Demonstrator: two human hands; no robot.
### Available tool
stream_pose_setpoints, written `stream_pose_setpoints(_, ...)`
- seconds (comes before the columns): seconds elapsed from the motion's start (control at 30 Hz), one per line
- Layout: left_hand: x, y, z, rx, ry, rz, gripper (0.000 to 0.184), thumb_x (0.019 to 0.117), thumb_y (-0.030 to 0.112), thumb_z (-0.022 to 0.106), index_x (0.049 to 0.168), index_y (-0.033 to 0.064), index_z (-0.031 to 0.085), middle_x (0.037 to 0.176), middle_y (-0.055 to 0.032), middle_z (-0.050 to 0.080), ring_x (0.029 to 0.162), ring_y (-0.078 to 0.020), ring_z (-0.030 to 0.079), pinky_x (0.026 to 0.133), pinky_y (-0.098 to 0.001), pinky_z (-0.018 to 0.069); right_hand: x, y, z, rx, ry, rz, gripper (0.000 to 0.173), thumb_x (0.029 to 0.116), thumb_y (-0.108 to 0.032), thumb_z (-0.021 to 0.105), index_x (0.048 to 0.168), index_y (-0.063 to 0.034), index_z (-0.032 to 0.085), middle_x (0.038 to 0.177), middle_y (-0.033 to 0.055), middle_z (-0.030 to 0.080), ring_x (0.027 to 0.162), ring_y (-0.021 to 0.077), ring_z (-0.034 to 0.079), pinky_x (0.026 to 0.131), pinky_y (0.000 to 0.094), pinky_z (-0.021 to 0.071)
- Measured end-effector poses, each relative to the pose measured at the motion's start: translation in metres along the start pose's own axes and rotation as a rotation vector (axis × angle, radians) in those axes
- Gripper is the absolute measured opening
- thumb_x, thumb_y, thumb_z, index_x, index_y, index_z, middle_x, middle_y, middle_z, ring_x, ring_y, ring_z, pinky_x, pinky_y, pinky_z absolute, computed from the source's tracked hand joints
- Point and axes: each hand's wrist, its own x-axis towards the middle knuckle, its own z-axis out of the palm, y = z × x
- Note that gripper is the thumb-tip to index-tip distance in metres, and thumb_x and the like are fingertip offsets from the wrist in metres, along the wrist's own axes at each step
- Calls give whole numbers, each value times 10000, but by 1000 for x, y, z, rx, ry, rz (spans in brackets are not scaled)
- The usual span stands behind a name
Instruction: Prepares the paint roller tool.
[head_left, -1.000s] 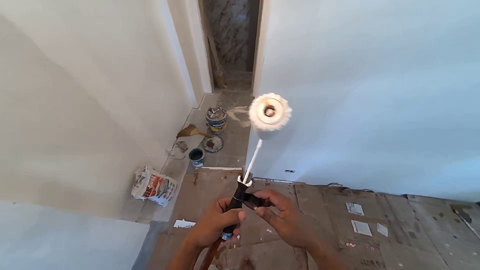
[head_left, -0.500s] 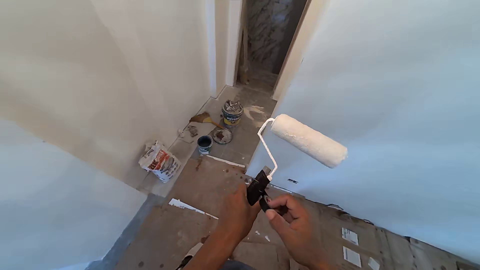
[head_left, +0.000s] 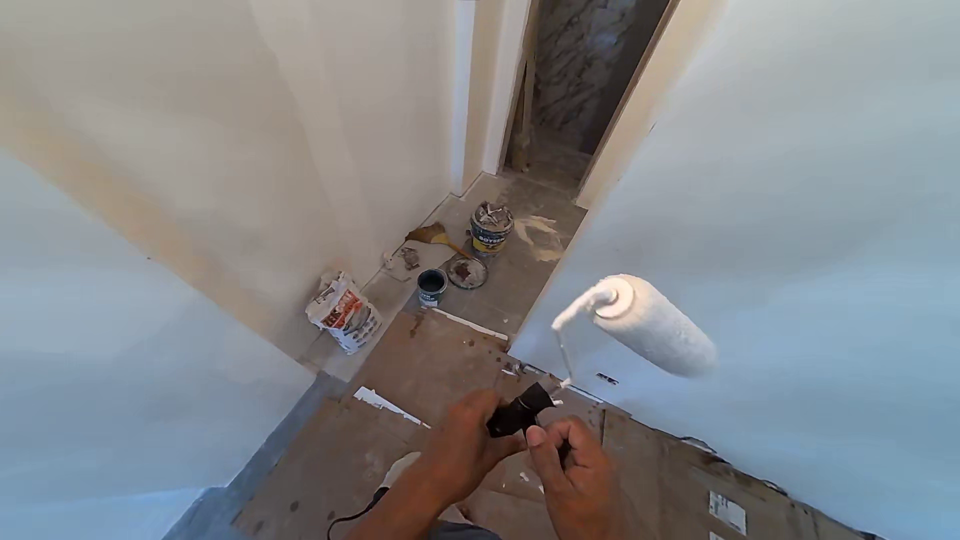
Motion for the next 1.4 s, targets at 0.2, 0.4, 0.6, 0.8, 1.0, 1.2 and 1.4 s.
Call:
stream_pose_setpoints(0.2,45,-8,-26,85,-41,-83,343,887,246,647,1189,87,606,1065,-76,624,972,-198,637,860,-366,559,50,3,29,0,-39,-110,159,955,-284,642,911,-132,632,772,-53,652,664,46,638,581,233,573)
stream_pose_setpoints(0.4,97,-41,-43,47,131,-135,391,908,173,646,1297,136,620,1080,-32,711,972,-167,701,851,-376,597,129,18,74,-112,-11,-217,361,949,-413,728,711,-186,580,656,-75,593,535,35,532,451,216,429)
stream_pose_setpoints(0.6,152,-84,-108,-9,41,-286,385,954,216,608,1337,182,600,1124,-43,707,1000,-195,699,865,-428,582,193,-3,133,-119,-188,-135,162,939,-252,617,959,-94,585,689,-59,620,542,39,572,459,223,484)
stream_pose_setpoints(0.8,163,-145,-157,-103,113,-323,519,952,300,625,1440,156,521,1201,-102,676,1108,-262,662,953,-481,550,245,0,197,-264,-478,39,493,1022,-351,484,1373,-20,584,745,-26,670,613,98,623,571,334,563)
stream_pose_setpoints(1.0,148,-194,-196,-310,4,-357,657,934,307,660,1521,145,414,1337,-162,594,1220,-295,602,1024,-517,518,298,-6,246,-457,-985,117,333,1050,-336,459,1030,-107,700,875,42,649,790,169,638,745,405,554)
stream_pose_setpoints(1.2,153,-219,-237,-305,88,-295,583,980,407,677,1444,104,494,1270,-68,642,1124,-136,646,997,-363,553,344,2,290,-211,-1073,-38,300,1032,-237,494,1214,-109,696,1182,99,605,1095,168,605,939,344,544)
stream_pose_setpoints(1.4,192,-225,-256,-233,395,-330,570,1014,500,595,1427,111,537,1192,-23,691,1047,-82,674,932,-314,583,402,5,337,-149,-1013,-213,330,1030,-181,433,1196,-79,699,1204,108,637,996,145,660,856,318,583)
